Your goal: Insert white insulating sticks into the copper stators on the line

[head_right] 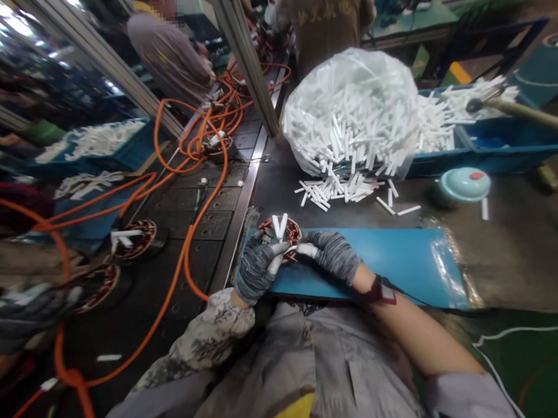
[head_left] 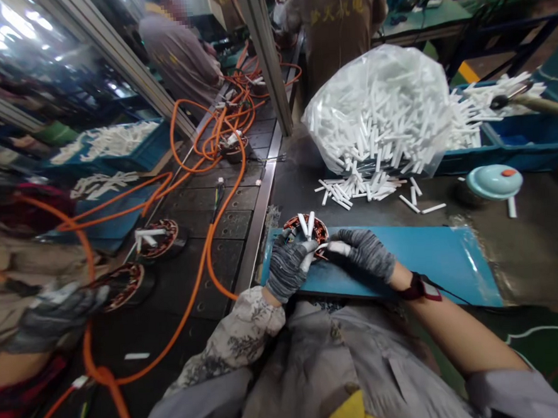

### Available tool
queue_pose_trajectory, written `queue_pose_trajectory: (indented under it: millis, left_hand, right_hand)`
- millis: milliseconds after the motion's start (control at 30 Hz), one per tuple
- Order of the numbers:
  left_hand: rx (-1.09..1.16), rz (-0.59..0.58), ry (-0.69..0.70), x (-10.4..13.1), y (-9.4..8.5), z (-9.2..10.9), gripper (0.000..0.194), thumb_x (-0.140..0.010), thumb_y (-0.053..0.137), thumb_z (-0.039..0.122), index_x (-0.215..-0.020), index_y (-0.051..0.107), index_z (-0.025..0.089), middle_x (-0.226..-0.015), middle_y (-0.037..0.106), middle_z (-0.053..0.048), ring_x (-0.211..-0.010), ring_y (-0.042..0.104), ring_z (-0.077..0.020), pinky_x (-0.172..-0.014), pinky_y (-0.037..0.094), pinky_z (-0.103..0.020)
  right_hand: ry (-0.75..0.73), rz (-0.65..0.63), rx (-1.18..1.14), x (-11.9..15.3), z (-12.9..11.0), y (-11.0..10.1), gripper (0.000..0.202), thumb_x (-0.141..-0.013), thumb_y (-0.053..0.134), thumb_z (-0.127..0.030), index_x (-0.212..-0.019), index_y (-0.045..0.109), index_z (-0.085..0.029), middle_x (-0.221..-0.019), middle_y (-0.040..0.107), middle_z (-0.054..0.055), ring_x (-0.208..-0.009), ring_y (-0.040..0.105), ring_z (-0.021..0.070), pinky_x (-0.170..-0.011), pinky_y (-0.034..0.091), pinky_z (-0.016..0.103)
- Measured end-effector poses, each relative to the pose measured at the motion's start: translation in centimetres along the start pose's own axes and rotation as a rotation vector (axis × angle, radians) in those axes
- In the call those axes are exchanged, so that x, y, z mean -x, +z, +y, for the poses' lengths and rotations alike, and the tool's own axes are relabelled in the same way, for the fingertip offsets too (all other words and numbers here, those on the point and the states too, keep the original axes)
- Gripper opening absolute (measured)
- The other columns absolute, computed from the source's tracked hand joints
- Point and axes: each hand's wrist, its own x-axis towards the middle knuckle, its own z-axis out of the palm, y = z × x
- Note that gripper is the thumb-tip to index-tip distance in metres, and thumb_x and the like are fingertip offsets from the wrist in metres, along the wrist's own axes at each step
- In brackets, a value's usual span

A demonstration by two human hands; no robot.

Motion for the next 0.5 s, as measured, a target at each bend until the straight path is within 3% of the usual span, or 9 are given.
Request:
queue_pose_trajectory:
  millis: [100,133,200,267,367,433,500]
  left_hand:
    - [-0.045,-0.042,0.015,0.1,0.0,-0.1,0.029,-0.098,0.056,0.020,-0.123,0.071,0.026,-0.106,0.080,-0.001,-0.104,0.074,-0.0203,-0.119,0.042,-0.044]
    - [-0.058,-0.075,0.026,0.1,-0.1,0.0,0.031,-0.098,0.058,0.025,-0.127,0.069,0.024,-0.111,0.079,-0.003,-0.109,0.073,-0.0225,-0.120,0.041,-0.045]
    - [-0.086,-0.187,0.043,-0.1,-0.3,0.3,0.048,-0.093,0.066,0.038,-0.137,0.063,0.019,-0.126,0.074,-0.010,-0.122,0.067,-0.0282,-0.121,0.039,-0.048]
    - [-0.136,-0.327,0.018,-0.4,-0.6,0.7,0.067,-0.086,0.073,0.043,-0.145,0.056,0.017,-0.142,0.064,-0.015,-0.133,0.059,-0.0334,-0.120,0.039,-0.051]
    - [-0.193,-0.476,-0.065,-0.8,-1.6,0.7,0.074,-0.079,0.079,0.036,-0.148,0.055,0.021,-0.151,0.055,-0.016,-0.136,0.056,-0.0365,-0.115,0.043,-0.052]
    - [-0.193,-0.500,-0.129,-0.9,-3.0,0.1,0.078,-0.074,0.082,0.037,-0.146,0.057,0.023,-0.147,0.059,-0.016,-0.132,0.060,-0.0371,-0.111,0.047,-0.051]
    - [-0.177,-0.513,-0.220,-0.6,-5.2,-1.1,0.083,-0.070,0.084,0.039,-0.147,0.056,0.025,-0.141,0.065,-0.013,-0.125,0.064,-0.0350,-0.108,0.050,-0.047]
  right_hand:
    - [0.090,-0.032,-0.030,-0.1,0.1,0.6,0.054,-0.101,0.045,-0.058,-0.071,0.069,-0.020,-0.055,0.064,-0.001,-0.052,0.058,0.0139,-0.061,0.051,0.029]
    - [0.086,-0.014,-0.033,0.1,0.2,0.7,0.052,-0.101,0.046,-0.058,-0.075,0.070,-0.020,-0.059,0.067,0.000,-0.055,0.061,0.0146,-0.063,0.053,0.029]
    - [0.029,0.070,-0.011,1.0,0.6,0.6,0.039,-0.100,0.053,-0.055,-0.102,0.074,-0.022,-0.087,0.079,0.003,-0.076,0.071,0.0186,-0.074,0.057,0.032]
    - [0.007,0.200,0.058,2.6,1.4,0.0,0.041,-0.099,0.055,-0.050,-0.128,0.067,-0.024,-0.113,0.078,0.008,-0.096,0.074,0.0236,-0.085,0.059,0.038]
    - [0.042,0.312,0.213,5.2,3.7,-1.3,0.040,-0.099,0.055,-0.051,-0.124,0.070,-0.025,-0.120,0.077,0.009,-0.104,0.074,0.0280,-0.091,0.059,0.043]
    - [0.024,0.303,0.257,6.5,5.6,-1.7,0.037,-0.097,0.056,-0.054,-0.114,0.074,-0.026,-0.112,0.080,0.007,-0.101,0.076,0.0282,-0.091,0.060,0.043]
    - [-0.026,0.380,0.300,7.3,7.2,-1.5,0.040,-0.097,0.055,-0.056,-0.111,0.075,-0.025,-0.109,0.080,0.008,-0.099,0.076,0.0286,-0.093,0.060,0.045]
